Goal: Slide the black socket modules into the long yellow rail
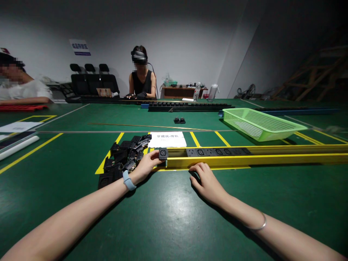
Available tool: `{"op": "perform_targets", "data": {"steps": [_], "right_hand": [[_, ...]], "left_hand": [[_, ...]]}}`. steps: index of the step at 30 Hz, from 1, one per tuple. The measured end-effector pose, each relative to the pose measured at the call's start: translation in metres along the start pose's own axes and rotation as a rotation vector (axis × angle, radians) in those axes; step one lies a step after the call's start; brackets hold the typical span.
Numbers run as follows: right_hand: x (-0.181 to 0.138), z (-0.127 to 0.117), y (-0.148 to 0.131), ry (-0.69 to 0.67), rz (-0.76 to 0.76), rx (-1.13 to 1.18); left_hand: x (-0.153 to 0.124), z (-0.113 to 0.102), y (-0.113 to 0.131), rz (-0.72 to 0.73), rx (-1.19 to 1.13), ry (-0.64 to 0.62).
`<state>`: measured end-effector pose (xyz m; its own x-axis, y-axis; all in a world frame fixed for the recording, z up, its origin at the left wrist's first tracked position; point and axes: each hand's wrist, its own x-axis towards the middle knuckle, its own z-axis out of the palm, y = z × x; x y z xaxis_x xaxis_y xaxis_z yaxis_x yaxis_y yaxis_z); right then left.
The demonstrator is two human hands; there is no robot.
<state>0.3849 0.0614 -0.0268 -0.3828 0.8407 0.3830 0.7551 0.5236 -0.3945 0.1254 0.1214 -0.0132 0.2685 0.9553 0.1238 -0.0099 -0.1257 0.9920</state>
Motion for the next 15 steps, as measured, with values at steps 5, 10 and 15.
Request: {"op": "perform_targets", "data": {"steps": [5, 10, 15], "right_hand": [[-0.0001, 0.0004, 0.0006, 0.011, -0.005, 0.002], [0.0002, -0.0002, 0.0001, 0.002, 0.0, -0.005], [0.0003, -0.0001, -0.0002, -0.002, 0.001, -0.006]], "left_hand": [[0.0026, -0.001, -0.0066, -0.027, -0.035, 0.083], [0.0032, -0.0026, -0.0102, -0.026, -0.036, 0.056], [0.0022, -0.0017, -0.0077, -0.019, -0.04, 0.024]]}}
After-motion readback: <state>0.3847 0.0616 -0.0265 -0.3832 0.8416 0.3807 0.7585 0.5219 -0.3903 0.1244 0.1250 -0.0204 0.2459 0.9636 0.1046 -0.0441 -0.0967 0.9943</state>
